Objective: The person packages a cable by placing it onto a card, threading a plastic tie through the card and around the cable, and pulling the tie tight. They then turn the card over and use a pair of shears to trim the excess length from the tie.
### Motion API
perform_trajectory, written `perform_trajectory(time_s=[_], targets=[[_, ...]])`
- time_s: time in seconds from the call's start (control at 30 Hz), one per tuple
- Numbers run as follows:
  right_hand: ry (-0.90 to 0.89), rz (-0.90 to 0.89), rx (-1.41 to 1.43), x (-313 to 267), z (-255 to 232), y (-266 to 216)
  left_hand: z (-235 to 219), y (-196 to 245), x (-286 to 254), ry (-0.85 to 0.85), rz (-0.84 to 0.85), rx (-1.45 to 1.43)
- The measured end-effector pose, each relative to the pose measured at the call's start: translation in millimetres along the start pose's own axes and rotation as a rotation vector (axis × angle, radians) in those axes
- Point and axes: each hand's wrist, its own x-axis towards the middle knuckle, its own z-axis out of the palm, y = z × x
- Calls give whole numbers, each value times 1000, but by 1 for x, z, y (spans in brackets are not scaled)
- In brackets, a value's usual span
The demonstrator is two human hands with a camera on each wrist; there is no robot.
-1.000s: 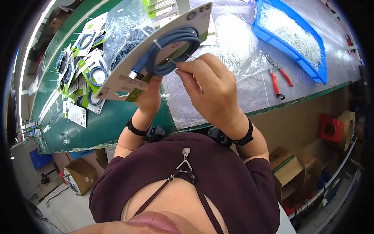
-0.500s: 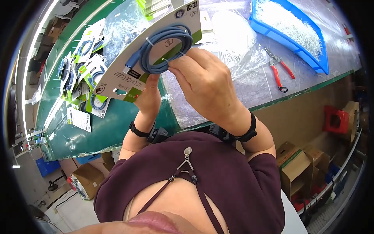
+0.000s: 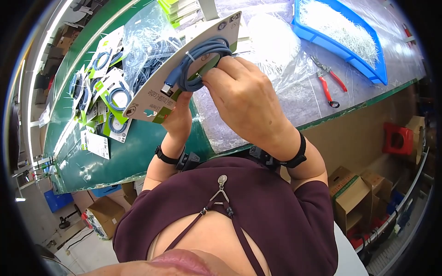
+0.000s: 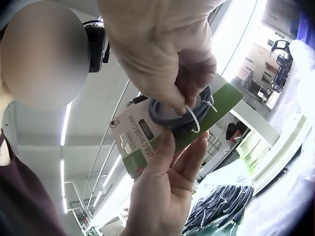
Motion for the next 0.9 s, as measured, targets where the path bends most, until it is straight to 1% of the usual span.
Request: perform_trajectory(time_s=[0.17,0.3,0.4,0.43,0.5,0.57,0.67,0.7,0.77,0.8,0.83,0.9], targets=[[21,-25,3,2,0,3,1,4,1,-23,-12,-2],[26,-47,14,1,2,4,6,7,3,-15,-72,-110],[9,-58,23,2,4,5,4,4,2,-30,-49,5],[-2,-49,36,3,4,5,0,1,1,-33,-53,4],[-23,-34,62,4,1,6,-8,-9,-3,-48,-7,85],[-27,-19,52,2,-4,5,-5,-8,3,-54,23,128],[-54,2,28,-1,-7,0,-3,0,15,-274,503,323],[-7,19,72,-5,-6,1,-4,4,18,-262,503,325],[82,52,161,-14,-2,3,-5,10,20,-356,602,349],[68,43,163,-17,1,5,-7,12,21,-400,650,362],[88,50,176,-21,4,7,-8,12,20,-385,649,367],[133,70,201,-26,9,10,-10,10,21,-420,668,377]])
